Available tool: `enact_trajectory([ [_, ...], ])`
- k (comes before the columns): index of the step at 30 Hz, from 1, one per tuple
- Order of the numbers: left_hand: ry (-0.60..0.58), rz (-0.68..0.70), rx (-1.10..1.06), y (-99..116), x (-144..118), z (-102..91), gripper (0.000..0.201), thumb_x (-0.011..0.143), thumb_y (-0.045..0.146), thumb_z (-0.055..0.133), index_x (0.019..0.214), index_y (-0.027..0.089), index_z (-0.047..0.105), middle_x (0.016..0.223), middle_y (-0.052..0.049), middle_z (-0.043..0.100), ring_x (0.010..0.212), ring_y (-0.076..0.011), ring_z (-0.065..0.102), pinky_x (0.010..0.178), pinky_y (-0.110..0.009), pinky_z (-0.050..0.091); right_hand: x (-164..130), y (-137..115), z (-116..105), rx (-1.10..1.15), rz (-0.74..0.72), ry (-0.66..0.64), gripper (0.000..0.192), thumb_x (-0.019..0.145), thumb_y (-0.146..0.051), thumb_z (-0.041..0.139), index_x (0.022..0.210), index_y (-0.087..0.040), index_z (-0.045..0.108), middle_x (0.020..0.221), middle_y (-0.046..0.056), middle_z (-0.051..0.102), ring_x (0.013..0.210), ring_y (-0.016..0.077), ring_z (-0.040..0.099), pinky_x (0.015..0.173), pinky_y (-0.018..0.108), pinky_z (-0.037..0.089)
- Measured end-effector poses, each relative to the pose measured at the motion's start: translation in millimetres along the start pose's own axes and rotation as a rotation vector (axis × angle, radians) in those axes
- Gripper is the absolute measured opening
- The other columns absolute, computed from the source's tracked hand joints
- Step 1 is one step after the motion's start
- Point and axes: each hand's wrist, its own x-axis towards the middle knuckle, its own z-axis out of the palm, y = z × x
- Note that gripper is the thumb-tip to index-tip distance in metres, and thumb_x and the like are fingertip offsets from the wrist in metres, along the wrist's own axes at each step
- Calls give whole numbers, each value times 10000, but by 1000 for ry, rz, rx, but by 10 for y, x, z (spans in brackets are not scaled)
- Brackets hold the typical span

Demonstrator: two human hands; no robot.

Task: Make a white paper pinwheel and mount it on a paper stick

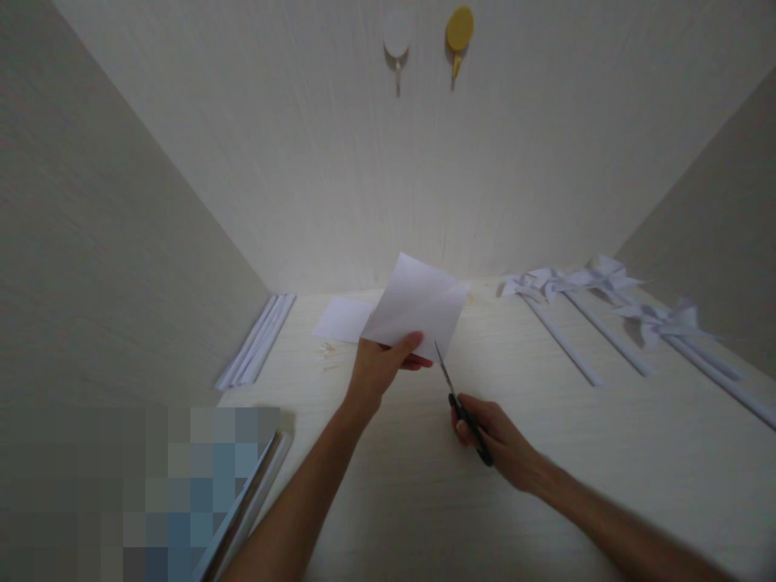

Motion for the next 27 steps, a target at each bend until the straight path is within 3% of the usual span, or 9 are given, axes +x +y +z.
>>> enact_trajectory([
  [27, 5, 13, 14, -6, 11, -8, 232, 620, 237, 643, 792, 90, 590, 641, -60, 664, 436, -135, 600, 427, -204, 508, 5, 62, 11, -63, 17, 24, 280, 800, -350, 386, 575, -188, 346, 532, -38, 354, 503, 88, 332, 457, 218, 269],
])
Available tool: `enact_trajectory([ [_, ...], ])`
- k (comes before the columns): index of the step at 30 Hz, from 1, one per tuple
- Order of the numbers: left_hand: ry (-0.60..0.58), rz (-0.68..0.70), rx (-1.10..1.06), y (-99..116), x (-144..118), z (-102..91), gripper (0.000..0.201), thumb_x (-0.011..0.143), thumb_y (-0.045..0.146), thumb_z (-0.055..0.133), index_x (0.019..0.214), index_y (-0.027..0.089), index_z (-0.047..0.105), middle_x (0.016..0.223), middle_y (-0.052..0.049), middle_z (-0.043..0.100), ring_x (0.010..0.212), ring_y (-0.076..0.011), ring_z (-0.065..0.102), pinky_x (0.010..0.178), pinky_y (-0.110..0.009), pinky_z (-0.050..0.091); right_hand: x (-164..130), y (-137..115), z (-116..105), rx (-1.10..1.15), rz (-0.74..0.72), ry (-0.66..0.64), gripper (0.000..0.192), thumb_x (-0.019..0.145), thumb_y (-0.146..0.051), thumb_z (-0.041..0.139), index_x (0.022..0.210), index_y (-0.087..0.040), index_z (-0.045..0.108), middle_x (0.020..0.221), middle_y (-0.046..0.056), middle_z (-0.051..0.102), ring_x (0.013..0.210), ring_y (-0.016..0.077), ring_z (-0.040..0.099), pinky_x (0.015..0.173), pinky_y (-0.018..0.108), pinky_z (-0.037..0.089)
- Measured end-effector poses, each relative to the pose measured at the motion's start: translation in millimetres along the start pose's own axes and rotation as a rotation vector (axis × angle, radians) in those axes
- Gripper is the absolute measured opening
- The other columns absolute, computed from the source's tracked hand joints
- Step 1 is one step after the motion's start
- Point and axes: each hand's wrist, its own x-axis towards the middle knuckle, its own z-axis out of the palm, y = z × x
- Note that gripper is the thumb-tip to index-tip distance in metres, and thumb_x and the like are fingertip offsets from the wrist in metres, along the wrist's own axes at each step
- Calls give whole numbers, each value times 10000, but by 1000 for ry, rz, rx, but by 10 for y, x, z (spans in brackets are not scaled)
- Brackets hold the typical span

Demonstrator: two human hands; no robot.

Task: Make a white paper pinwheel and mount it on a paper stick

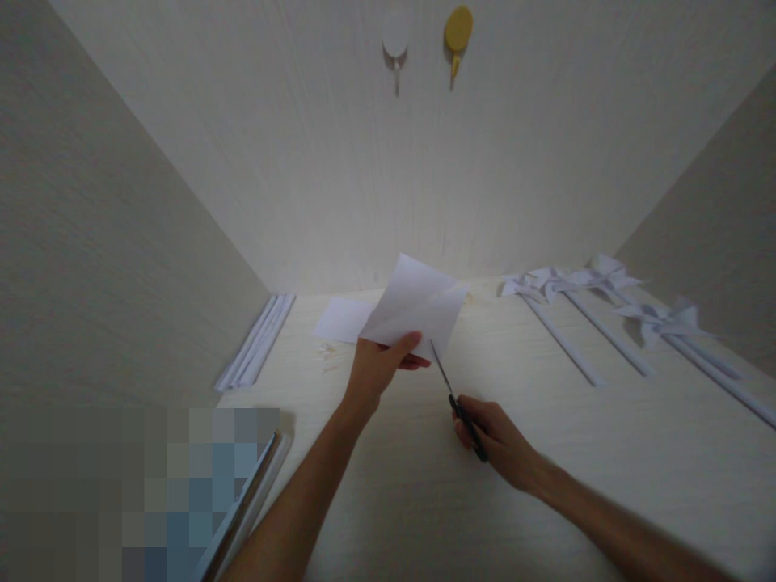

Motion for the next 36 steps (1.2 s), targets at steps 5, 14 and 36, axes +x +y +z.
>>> enact_trajectory([
  [5, 0, 11, 4, 2, -7, 0, 233, 629, 231, 635, 806, 88, 590, 633, -55, 659, 442, -135, 602, 439, -207, 509, 2, 3, 4, 14, 32, -3, 268, 789, -341, 399, 573, -188, 351, 517, -41, 355, 490, 86, 335, 447, 213, 271],
  [14, -8, 14, 8, -4, 1, -5, 239, 632, 235, 627, 818, 92, 581, 652, -58, 660, 437, -131, 601, 418, -191, 495, 18, -12, 15, -3, 45, 10, 264, 790, -318, 396, 566, -185, 359, 510, -40, 366, 480, 83, 350, 447, 210, 292],
  [36, -41, 49, 78, -92, 42, -21, 200, 606, 258, 659, 717, 99, 611, 567, -39, 642, 442, -137, 600, 408, -186, 475, 25, -56, 22, 9, 35, 29, 248, 794, -290, 395, 570, -188, 357, 533, -32, 382, 509, 95, 363, 477, 229, 285],
])
